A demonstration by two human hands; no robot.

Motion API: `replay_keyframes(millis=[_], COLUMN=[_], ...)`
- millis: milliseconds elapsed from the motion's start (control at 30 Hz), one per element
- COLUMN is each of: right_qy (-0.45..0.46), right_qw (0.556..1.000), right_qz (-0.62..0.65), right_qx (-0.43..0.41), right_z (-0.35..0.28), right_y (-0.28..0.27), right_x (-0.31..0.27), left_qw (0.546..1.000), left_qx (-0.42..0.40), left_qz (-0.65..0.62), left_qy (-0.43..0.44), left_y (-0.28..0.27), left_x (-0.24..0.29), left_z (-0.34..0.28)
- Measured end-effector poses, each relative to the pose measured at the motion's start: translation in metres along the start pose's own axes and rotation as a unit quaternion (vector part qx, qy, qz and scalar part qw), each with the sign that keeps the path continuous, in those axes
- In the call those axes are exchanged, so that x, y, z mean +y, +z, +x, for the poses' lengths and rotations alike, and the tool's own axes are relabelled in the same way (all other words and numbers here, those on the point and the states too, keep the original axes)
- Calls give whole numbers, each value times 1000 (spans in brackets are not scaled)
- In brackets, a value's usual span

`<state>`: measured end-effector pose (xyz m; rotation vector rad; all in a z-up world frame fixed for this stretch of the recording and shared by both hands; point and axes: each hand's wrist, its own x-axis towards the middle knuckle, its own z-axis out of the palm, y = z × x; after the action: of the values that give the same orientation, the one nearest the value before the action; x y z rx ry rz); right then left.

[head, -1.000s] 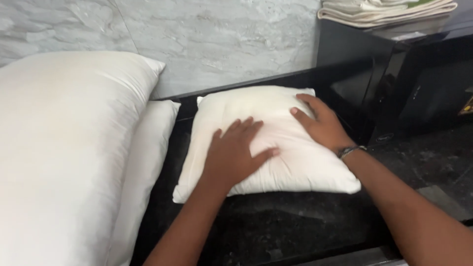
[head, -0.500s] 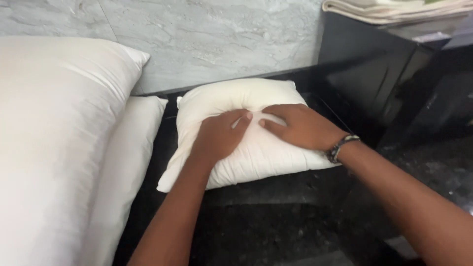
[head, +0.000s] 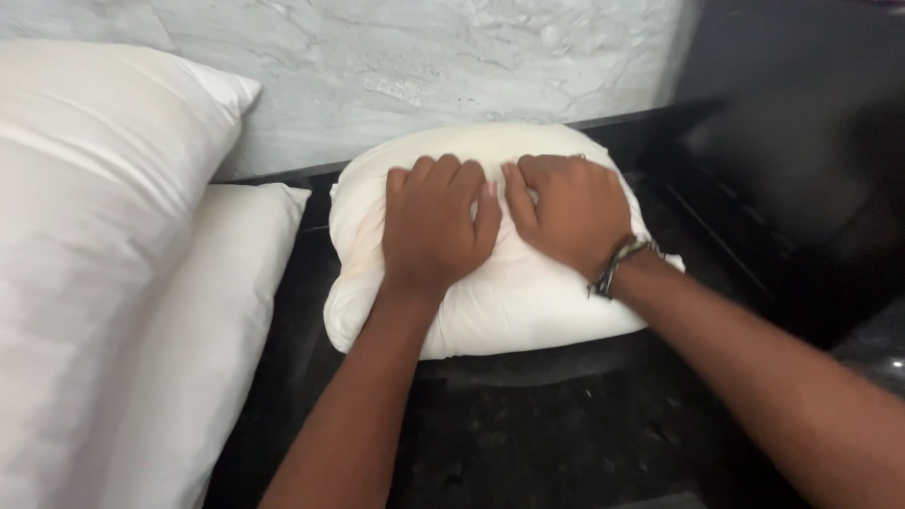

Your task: The person picks up a white pillow from a stack, fluffs it by squeezing and shaking it, and then places it on a black countertop. They repeat this process, adjusting the pillow's shape and position multiple times before placing it next to other pillows.

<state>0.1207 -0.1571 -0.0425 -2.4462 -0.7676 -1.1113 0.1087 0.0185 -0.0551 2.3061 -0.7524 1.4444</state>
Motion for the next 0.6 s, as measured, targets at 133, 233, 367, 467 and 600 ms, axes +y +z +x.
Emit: replay_keyframes(millis=[133,233,367,467,600], right_qy=[-23,-60,-48,-34,23], right_qw=[999,995,992,992,985], right_qz=[-1,-39,-102,-121,-114], right_qx=[32,73,58,-1,-126], right_z=[22,40,40,19,-10], right_y=[37,71,80,52,-5], right_x=[29,55,67,48,9], left_qw=[999,997,995,994,993], left_qx=[12,47,65,38,9], left_qz=[32,51,69,101,110], left_qy=[17,26,11,-12,-40], left_y=[38,65,78,56,11], left_x=[-30,-50,-46,-16,36], left_z=[12,21,23,13,-1])
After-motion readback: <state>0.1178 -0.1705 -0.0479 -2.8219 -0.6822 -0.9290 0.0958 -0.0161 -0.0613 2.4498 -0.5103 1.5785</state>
